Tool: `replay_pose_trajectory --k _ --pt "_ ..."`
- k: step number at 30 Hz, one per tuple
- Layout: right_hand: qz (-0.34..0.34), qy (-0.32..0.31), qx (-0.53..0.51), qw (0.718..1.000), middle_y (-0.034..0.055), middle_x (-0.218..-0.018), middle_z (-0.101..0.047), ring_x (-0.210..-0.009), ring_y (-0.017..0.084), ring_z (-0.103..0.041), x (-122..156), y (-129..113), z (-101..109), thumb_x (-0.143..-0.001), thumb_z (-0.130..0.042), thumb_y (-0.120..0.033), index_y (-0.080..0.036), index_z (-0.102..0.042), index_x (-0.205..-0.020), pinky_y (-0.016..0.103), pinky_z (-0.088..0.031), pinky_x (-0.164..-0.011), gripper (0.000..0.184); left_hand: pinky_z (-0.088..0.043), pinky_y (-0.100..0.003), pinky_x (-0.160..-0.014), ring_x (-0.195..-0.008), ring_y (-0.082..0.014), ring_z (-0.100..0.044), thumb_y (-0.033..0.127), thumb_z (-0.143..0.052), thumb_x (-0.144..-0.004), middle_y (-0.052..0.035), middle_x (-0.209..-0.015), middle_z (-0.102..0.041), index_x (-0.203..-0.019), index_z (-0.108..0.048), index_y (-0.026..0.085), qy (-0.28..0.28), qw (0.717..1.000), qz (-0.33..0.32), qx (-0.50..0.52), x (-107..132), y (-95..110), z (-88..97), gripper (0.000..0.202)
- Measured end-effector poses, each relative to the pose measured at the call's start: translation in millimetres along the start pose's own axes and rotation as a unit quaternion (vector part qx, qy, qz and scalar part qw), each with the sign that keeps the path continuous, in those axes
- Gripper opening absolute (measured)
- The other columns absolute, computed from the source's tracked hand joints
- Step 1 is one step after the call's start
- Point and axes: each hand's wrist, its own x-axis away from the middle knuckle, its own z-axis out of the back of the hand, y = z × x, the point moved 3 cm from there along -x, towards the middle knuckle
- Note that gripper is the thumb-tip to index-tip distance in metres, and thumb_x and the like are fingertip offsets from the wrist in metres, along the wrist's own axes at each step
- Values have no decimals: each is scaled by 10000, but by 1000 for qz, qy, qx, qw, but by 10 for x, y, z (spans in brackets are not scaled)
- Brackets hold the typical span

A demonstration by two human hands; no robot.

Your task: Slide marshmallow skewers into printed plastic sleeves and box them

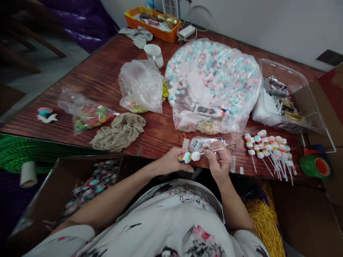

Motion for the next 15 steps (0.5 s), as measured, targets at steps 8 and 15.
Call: replay_pose_trajectory --k 8,15 --pt "-10 -183 -51 982 19 -698 -665 -700 192 -634 -119 23 107 -807 -670 -173 -227 -686 -787 389 -531 -702 60 -299 -179 -413 -437 -45 -364 376 -896 -495 93 -499 -460 -616 -514 147 -183 972 116 88 94 -17 30 461" --pt "4 -281 -55 958 32 -771 -732 -751 213 -683 -227 -55 111 -811 -684 -169 -252 -722 -912 417 -559 -732 136 -408 -184 -359 -416 -92 -497 404 -888 -516 32 -523 -582 -677 -626 155 -360 911 180 92 205 -10 -44 395"
